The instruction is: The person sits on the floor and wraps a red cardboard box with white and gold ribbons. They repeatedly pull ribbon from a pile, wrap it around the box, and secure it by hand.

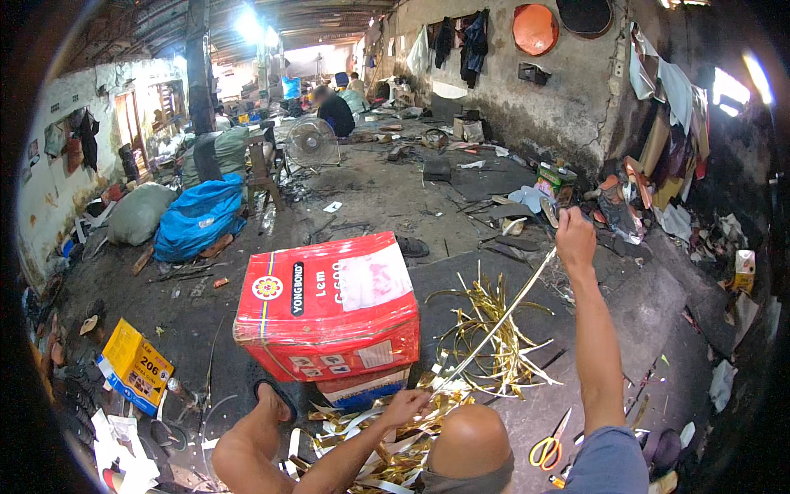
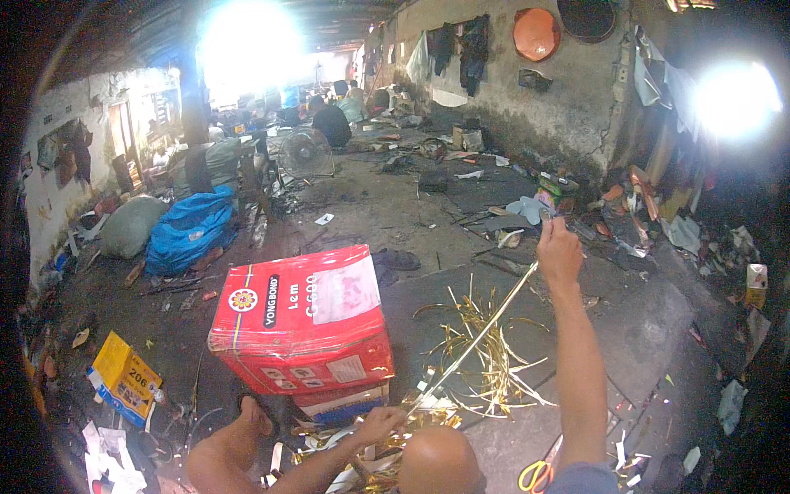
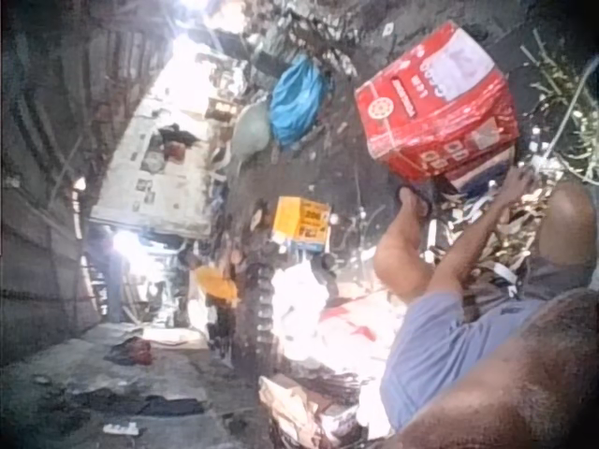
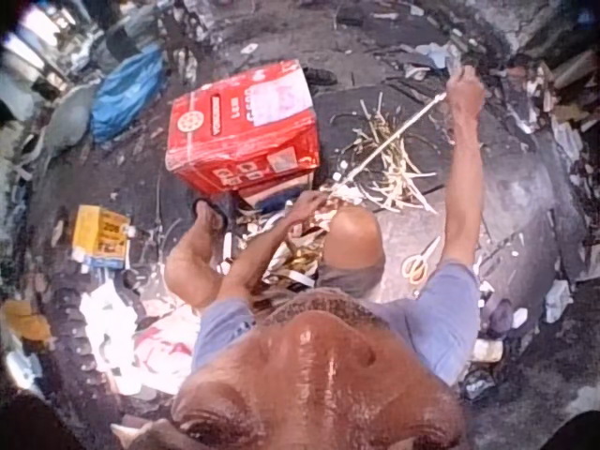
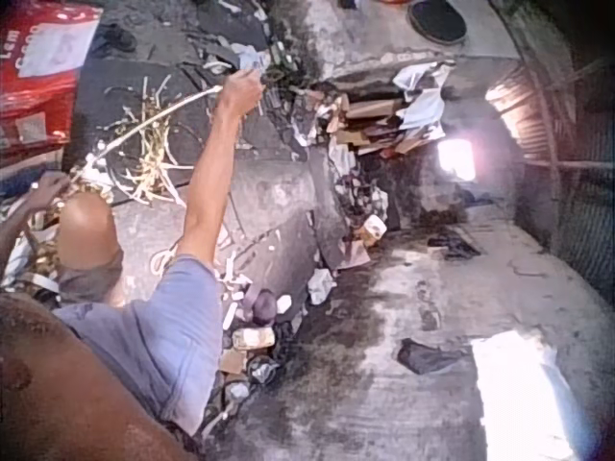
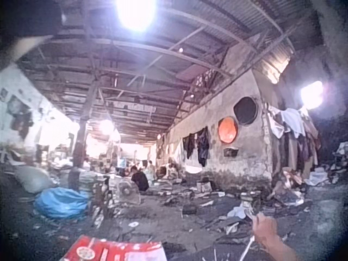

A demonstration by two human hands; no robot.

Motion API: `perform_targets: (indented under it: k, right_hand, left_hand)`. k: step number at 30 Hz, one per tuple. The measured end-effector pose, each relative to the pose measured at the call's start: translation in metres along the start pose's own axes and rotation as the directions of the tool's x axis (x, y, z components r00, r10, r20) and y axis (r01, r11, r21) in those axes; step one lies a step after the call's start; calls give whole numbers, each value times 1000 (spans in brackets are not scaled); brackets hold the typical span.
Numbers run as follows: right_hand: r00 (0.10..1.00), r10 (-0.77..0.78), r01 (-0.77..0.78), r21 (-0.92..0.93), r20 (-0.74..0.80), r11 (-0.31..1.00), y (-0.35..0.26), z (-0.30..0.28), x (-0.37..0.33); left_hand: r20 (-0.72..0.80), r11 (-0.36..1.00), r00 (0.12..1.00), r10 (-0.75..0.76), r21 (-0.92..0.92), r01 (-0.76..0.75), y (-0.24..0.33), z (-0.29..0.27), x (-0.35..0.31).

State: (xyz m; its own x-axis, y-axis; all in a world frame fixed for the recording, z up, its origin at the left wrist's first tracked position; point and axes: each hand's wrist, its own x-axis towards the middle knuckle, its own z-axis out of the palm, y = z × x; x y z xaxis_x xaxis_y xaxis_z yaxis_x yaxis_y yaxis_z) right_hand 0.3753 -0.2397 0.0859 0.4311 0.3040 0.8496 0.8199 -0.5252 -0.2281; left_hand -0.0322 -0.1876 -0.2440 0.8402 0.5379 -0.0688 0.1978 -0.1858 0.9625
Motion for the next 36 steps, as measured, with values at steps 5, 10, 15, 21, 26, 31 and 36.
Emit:
perform_targets:
  k: [5,10,15,21,26,31,36]
  right_hand:
    - [988,37,-56,-129,-148,990,-14,-5,33]
    - [964,-75,103,-97,254,990,-20,-7,-20]
    - [129,-327,-8,330,936,944,-40,-2,-148]
    - [22,-721,-375,674,693,637,-104,-5,-278]
    - [-28,-793,-621,611,609,491,-119,18,-316]
    - [-84,-810,-765,484,580,425,-155,-2,-262]
    - [79,-771,-654,617,631,438,-185,-70,-195]
  left_hand:
    - [-91,794,950,298,576,-193,-98,7,-34]
    - [98,533,995,33,840,-100,-73,30,-59]
    - [108,405,977,183,898,-175,-89,7,-56]
    - [233,639,970,62,738,-218,-79,7,-29]
    - [339,937,941,-3,331,-116,39,-45,13]
    - [133,851,980,-147,523,57,192,-106,-32]
    - [-311,718,882,355,694,-45,250,-117,-83]
